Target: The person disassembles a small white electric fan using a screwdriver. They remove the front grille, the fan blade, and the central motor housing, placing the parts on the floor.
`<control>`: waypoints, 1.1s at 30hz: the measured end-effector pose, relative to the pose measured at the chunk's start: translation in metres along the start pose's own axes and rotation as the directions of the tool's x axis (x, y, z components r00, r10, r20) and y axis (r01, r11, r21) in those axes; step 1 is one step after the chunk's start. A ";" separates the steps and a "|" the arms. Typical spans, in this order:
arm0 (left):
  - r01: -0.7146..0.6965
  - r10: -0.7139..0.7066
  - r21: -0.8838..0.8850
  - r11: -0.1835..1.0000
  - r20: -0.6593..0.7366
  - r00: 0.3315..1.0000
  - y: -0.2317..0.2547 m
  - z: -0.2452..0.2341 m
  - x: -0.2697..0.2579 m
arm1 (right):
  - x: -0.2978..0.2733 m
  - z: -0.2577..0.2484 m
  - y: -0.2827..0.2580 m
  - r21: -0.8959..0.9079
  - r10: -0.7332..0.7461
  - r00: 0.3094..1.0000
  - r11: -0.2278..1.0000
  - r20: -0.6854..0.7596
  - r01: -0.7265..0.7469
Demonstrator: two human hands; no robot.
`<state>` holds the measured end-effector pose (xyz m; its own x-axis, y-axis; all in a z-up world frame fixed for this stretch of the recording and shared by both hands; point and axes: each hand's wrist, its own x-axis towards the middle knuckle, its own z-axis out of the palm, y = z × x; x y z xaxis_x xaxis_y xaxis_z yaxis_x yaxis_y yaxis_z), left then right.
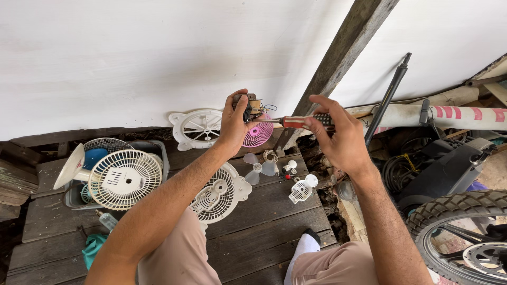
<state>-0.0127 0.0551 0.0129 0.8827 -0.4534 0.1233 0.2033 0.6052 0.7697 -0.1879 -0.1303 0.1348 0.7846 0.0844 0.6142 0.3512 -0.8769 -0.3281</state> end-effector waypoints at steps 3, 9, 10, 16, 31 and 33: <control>0.077 -0.079 -0.032 0.996 -0.036 0.996 0.005 -0.001 0.001 | -0.003 0.000 -0.002 0.084 -0.076 0.995 0.994 0.059 0.071; 0.164 -0.165 -0.054 0.985 -0.022 0.986 0.001 0.000 -0.002 | -0.001 0.002 -0.010 0.198 -0.224 0.975 0.955 0.003 0.219; 0.170 -0.171 -0.055 0.984 -0.020 0.985 -0.001 0.001 -0.003 | 0.000 0.002 -0.010 0.123 -0.262 0.964 0.956 -0.049 0.267; -0.007 0.027 0.215 0.977 -0.087 0.996 -0.006 0.004 -0.012 | -0.001 0.005 0.001 -0.024 0.383 0.924 0.923 0.008 -0.383; 0.023 -0.026 -0.039 0.999 -0.081 0.996 0.013 -0.008 0.001 | -0.004 -0.010 -0.008 0.084 -0.098 0.987 0.993 0.126 0.087; 0.058 -0.062 -0.063 0.996 -0.070 0.996 0.012 -0.009 0.001 | -0.002 -0.010 -0.012 0.067 -0.190 0.976 0.981 0.103 0.184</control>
<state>-0.0058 0.0682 0.0168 0.8957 -0.4435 0.0313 0.2802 0.6178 0.7347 -0.1987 -0.1247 0.1448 0.7519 0.2983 0.5880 0.5233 -0.8125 -0.2569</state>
